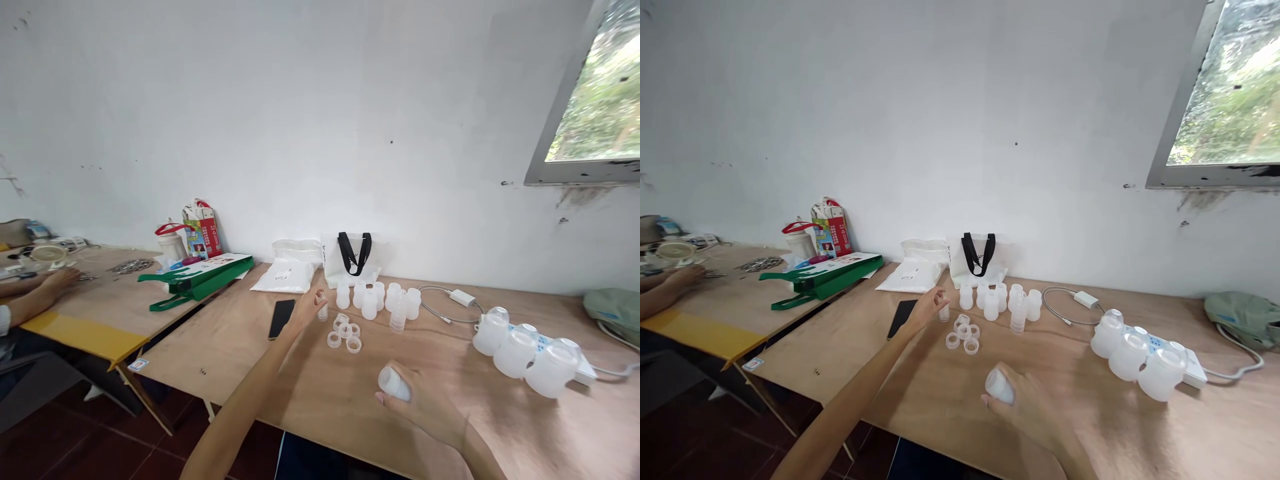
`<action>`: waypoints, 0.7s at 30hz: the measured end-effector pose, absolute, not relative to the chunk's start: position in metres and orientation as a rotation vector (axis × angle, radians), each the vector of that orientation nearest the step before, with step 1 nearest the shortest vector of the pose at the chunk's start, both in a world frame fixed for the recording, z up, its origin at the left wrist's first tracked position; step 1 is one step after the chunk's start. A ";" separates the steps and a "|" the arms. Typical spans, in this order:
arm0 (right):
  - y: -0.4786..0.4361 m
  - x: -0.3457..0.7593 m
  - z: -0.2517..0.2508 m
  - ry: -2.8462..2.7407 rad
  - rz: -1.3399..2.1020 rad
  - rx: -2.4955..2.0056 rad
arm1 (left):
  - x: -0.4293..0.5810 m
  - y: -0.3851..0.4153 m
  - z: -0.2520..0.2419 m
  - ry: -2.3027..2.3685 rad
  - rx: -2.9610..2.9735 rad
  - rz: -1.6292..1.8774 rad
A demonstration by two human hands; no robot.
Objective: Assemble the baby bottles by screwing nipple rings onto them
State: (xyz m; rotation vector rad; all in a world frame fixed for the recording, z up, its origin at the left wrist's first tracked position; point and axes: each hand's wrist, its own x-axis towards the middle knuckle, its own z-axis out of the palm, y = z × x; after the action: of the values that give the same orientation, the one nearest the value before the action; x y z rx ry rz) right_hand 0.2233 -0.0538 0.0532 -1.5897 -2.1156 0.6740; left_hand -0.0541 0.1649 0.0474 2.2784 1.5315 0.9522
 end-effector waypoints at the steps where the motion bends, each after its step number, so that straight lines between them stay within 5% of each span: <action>1: -0.054 0.223 0.053 -2.112 0.678 -1.584 | -0.055 0.165 0.047 1.539 2.266 0.960; 8: -0.056 0.218 0.060 -2.074 0.720 -1.610 | -0.035 0.115 0.061 1.560 1.937 1.212; 15: -0.040 0.219 0.040 -1.736 0.771 -1.582 | 0.021 0.013 0.064 0.687 2.279 0.613; 21: -0.031 0.234 0.019 -1.606 0.605 -1.570 | 0.035 0.005 0.070 0.672 2.229 0.578</action>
State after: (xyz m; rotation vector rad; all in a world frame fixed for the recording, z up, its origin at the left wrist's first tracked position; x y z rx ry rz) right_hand 0.2344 -0.0313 0.0186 -1.5701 -1.6057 0.6045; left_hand 0.0348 0.0049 0.0701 2.2290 0.6725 0.5784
